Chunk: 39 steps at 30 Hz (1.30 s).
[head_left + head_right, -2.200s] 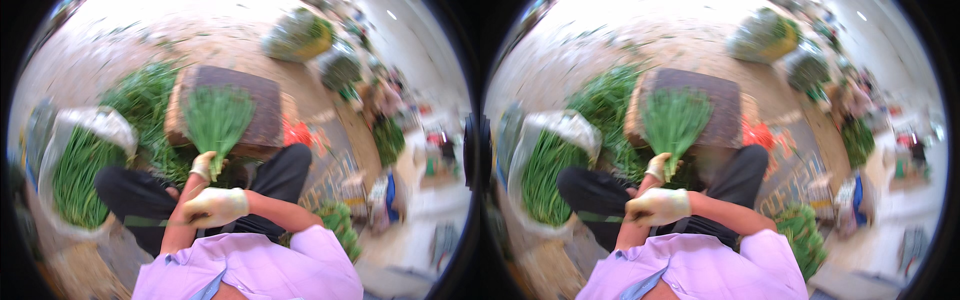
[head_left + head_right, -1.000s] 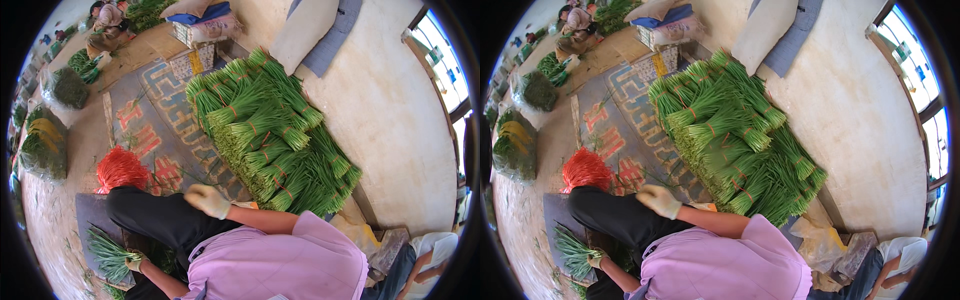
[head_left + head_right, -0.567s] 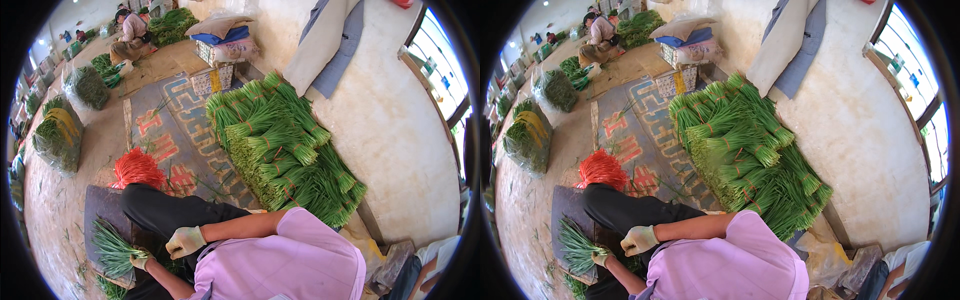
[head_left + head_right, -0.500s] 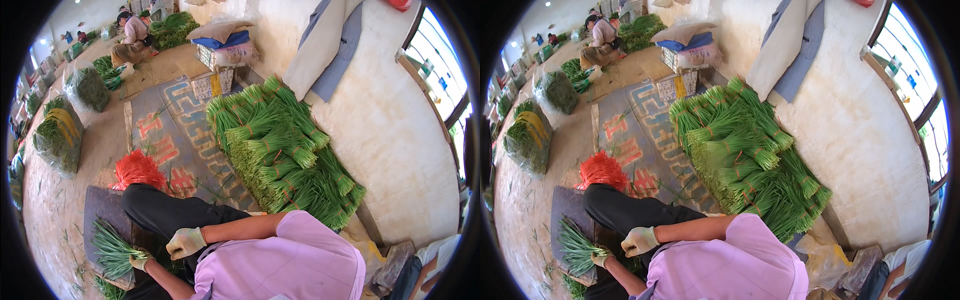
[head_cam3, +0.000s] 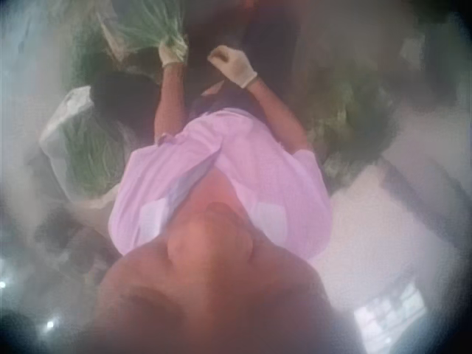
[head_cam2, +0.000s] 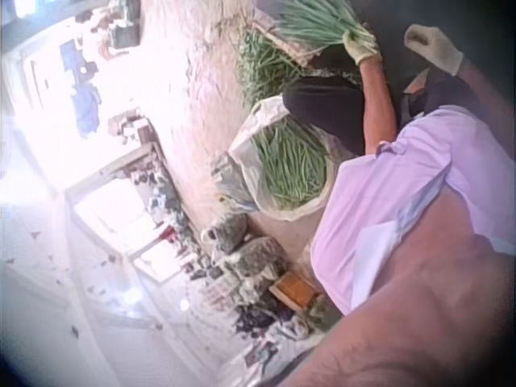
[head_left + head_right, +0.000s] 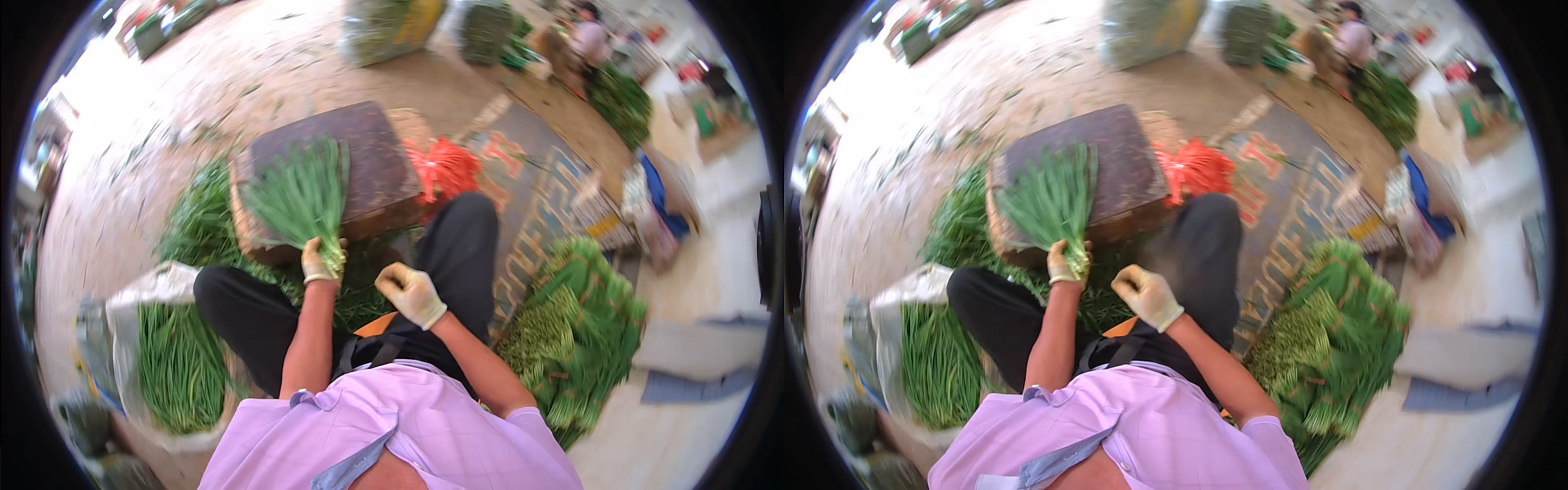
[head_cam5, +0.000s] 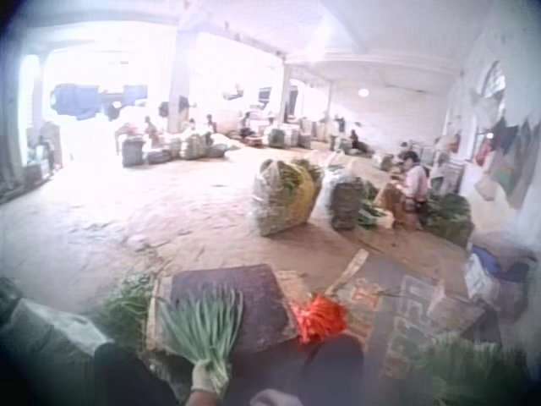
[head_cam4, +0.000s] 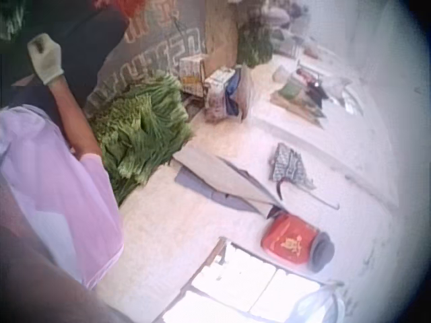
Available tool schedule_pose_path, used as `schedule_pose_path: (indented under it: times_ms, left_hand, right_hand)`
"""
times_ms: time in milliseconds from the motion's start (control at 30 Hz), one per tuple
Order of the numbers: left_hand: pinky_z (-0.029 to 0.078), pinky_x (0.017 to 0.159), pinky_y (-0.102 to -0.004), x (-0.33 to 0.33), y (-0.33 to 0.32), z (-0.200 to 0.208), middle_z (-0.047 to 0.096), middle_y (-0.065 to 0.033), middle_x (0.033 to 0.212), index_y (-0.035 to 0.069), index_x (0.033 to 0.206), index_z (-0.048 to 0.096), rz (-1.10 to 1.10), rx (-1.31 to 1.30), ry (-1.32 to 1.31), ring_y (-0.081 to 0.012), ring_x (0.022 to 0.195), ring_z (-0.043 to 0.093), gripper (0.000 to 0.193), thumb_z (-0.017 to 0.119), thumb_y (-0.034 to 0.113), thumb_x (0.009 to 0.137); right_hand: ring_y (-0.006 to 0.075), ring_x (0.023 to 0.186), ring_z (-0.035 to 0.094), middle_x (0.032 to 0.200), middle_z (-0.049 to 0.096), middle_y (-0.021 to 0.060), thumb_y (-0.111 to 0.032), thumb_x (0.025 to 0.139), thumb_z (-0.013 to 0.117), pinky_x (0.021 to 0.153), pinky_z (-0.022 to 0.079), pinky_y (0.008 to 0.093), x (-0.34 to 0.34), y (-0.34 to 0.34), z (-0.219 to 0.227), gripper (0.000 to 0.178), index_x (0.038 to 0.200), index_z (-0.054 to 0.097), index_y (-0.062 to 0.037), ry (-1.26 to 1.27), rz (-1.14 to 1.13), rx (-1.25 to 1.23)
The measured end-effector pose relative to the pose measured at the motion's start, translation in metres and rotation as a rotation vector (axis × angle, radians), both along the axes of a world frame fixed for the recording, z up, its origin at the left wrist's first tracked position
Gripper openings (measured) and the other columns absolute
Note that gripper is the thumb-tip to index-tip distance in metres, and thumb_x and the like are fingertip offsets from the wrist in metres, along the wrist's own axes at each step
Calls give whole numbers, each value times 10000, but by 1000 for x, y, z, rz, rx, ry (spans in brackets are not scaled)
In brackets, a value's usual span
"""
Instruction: The person pulls bunches of green onions from a large plastic bag, aligns the roots on a wooden block, and ties each bundle with a piece of red string by hand.
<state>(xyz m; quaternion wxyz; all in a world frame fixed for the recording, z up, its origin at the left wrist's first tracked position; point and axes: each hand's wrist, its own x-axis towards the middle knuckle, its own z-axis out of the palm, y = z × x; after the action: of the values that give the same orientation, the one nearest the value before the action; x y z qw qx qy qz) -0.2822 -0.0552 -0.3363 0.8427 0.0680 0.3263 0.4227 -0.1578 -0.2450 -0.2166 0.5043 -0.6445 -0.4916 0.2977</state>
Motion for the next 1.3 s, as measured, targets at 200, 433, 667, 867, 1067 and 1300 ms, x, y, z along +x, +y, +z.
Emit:
schedule_pose_path:
  times_ms: [200, 433, 667, 867, 1067, 1300]
  left_hand:
    - [592, 523, -371, -21, -8, 1, 719, -159, 883, -5, 1068, 636, 31, -44, 40, -285, 653, 696, 392, 430, 311, 964]
    - [594, 555, -387, -10, -12, 1, 723, -166, 938, 24, 1110, 617, 23, -86, -6, -310, 711, 716, 309, 494, 271, 969]
    - [577, 540, -361, -16, -12, 4, 674, -92, 876, 32, 1088, 612, 14, -26, 143, -279, 721, 715, 239, 660, 129, 874]
    - [569, 537, -359, -23, -8, 5, 677, -99, 810, 24, 976, 633, 10, -24, 196, -244, 665, 704, 165, 681, 129, 858]
    - [577, 573, -348, -27, -10, -4, 701, -130, 836, 25, 949, 637, 36, -85, 36, -250, 684, 703, 156, 628, 175, 906]
    - [579, 585, -318, -36, -15, 3, 725, -87, 960, 39, 1152, 633, -8, 72, -35, -191, 712, 703, 304, 671, 165, 879]
  right_hand:
    - [343, 907, 680, 976, 698, 153, -181, 877, 689, 802, 540, 409, 13, 126, -8, 202, 1048, 701, -73, -306, 225, -23]
    - [317, 879, 663, 949, 632, 105, -243, 825, 743, 770, 539, 419, 14, 221, -40, 124, 912, 745, -154, -834, 419, -214]
    - [303, 865, 666, 900, 653, 77, -252, 839, 726, 767, 545, 411, 29, 264, -23, 91, 867, 746, -167, -789, 400, -100]
    - [289, 792, 671, 824, 681, 90, -176, 789, 773, 711, 541, 385, 38, 293, 6, 70, 834, 747, -129, -689, 132, 133]
    - [138, 792, 680, 877, 729, 52, -127, 859, 752, 724, 543, 271, 14, 232, 78, 200, 1032, 744, -27, 101, 302, -195]
    - [240, 1042, 676, 1157, 689, 185, -350, 791, 786, 908, 533, 351, 59, 172, 11, 721, 1353, 542, 29, -579, 773, -717]
